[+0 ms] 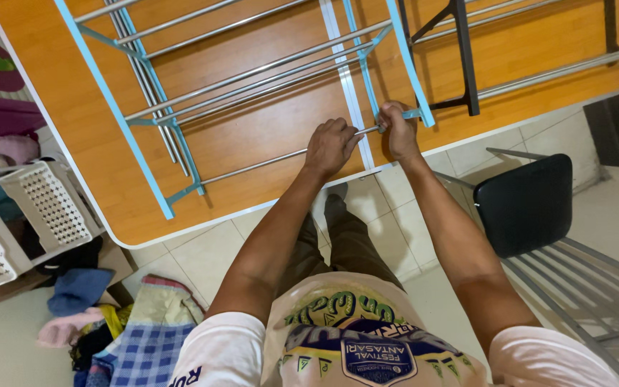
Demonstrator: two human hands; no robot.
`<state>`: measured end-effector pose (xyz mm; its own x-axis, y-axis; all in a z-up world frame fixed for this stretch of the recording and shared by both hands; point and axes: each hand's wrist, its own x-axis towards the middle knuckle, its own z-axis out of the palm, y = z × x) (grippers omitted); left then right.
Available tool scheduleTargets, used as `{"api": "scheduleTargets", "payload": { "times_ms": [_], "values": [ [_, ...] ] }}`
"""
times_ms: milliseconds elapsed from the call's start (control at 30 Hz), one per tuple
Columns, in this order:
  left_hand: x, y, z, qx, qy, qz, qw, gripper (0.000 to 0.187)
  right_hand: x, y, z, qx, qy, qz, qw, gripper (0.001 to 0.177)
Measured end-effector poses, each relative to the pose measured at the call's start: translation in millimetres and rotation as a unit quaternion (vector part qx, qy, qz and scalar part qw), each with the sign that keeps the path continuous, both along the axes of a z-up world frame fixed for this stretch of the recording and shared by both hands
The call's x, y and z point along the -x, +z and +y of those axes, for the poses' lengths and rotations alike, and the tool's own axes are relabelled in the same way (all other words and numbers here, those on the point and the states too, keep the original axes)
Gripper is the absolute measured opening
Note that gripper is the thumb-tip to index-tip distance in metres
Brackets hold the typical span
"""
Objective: The person inserts multiple metal rods into the slots of a light blue drying rack frame placed on a table. They handle each rod individually, aligning and pushing it into place to form the rack's shelves.
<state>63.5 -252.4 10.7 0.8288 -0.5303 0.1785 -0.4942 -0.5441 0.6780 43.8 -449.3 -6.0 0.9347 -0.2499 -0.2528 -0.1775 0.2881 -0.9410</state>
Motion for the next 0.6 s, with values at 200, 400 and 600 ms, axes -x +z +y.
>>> {"api": "scheduleTargets", "payload": {
  "times_ms": [200,400,600],
  "values": [
    [-3.2,1.0,3.0,0.005,0.01,0.002,1.0,0.02,-0.9,6.2,-4.4,0.037,0.034,-0.015,0.999,0.034],
    [-6.2,0.8,2.1,0.018,0.018,0.01,1.0,0.019,-5.1,9.1,-4.9,-0.027,0.012,-0.037,0.999,0.034],
    [-6.4,3.4,0.8,0.009,0.02,0.027,0.999,0.02,-3.3,7.1,-7.0,-0.025,0.023,-0.039,0.999,0.035]
  ]
}}
